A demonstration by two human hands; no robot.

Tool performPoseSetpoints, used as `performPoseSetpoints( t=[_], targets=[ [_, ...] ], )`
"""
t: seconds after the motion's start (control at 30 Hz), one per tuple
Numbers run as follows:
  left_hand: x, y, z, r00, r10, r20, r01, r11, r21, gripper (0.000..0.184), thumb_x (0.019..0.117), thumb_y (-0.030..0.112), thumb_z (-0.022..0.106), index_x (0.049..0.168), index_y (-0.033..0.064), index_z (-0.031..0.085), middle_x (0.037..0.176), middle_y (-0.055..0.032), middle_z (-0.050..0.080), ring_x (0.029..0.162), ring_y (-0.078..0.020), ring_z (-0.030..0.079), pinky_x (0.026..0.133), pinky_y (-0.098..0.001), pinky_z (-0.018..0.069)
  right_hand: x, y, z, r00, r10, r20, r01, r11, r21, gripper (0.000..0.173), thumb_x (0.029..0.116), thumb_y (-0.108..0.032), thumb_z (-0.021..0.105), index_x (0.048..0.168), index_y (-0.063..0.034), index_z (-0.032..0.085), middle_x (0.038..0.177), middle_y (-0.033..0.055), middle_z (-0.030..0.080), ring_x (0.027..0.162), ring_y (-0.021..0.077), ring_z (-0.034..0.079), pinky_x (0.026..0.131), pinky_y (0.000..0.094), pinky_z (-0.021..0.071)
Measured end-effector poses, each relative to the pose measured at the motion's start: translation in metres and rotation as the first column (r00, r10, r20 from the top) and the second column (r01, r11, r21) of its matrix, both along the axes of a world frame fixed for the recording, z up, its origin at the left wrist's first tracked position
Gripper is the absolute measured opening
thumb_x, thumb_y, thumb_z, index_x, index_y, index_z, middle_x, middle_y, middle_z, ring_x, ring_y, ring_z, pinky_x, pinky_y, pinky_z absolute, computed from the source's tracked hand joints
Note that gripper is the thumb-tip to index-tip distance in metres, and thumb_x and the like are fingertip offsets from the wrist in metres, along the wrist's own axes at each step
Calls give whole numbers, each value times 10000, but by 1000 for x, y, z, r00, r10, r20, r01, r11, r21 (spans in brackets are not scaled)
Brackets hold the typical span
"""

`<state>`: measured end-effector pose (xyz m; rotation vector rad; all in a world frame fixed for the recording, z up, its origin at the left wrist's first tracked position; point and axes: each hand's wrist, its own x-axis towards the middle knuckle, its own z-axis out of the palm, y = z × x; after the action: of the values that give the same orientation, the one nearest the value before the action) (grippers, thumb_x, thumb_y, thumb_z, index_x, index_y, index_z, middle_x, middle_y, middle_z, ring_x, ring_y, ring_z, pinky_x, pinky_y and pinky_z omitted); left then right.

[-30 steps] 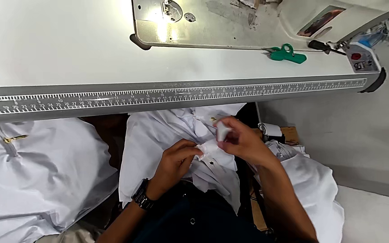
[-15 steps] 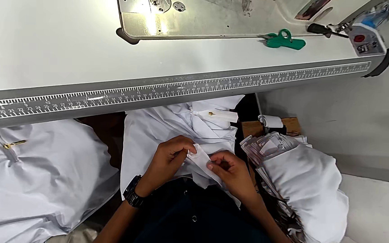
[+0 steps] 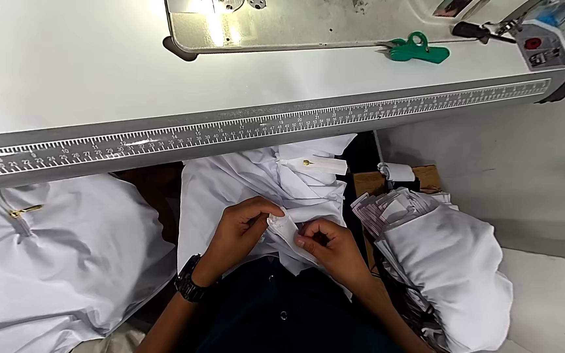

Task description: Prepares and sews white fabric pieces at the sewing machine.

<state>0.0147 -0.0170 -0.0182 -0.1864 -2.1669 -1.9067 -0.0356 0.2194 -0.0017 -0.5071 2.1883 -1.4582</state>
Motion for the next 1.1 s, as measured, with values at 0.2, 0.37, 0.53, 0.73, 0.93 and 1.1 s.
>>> performPoseSetpoints(
  t=[0.2,0.37,0.53,0.73,0.93,1.1],
  targets=[
    [1,-2,-1,1000,-20,-15,21,999,29,185,993,24,556,1027,63,734,1013,-18,707,891,-80,673,768,-222,583,-2,-7,-5,997,39,-71,-51,985,-168,196,901,-226,794,1015,-121,673,998,-8,691,933,85,665,820,269,581],
    [2,1,1,999,-27,-20,28,999,47,188,985,13,565,1036,60,740,1015,-21,708,907,-89,677,786,-235,589,-3,-19,-9,999,49,9,-45,958,-282,294,893,-131,798,1131,-85,631,872,23,684,747,103,674,661,255,594],
    [6,3,1,1000,-9,-24,10,999,34,169,1000,46,577,1055,66,736,1015,-13,708,887,-79,675,768,-227,588,-9,-16,-3,997,59,-55,-68,980,-188,101,951,-163,737,997,-74,731,883,10,705,732,87,661,652,241,584],
    [14,2,5,998,-48,52,45,997,59,207,1018,163,531,1056,77,715,1064,-17,695,967,-112,672,820,-272,590,-18,-9,11,874,149,-461,-170,985,-3,110,955,-182,727,948,-83,772,909,1,713,832,64,673,750,229,587],
    [18,8,16,979,-35,199,67,985,-156,327,915,318,751,1162,113,688,1006,46,672,919,-58,653,796,-247,581,-24,-2,28,648,355,-674,-278,934,225,132,1003,-187,661,1020,-104,763,935,33,686,885,146,659,750,270,569],
    [31,20,19,985,34,168,-10,990,-139,117,928,179,726,1022,108,726,947,36,660,866,-50,643,748,-207,574,-44,-7,35,579,542,-608,-493,828,268,150,1025,-216,617,993,-109,718,1261,91,657,1275,258,579,1063,443,494]
  ],
)
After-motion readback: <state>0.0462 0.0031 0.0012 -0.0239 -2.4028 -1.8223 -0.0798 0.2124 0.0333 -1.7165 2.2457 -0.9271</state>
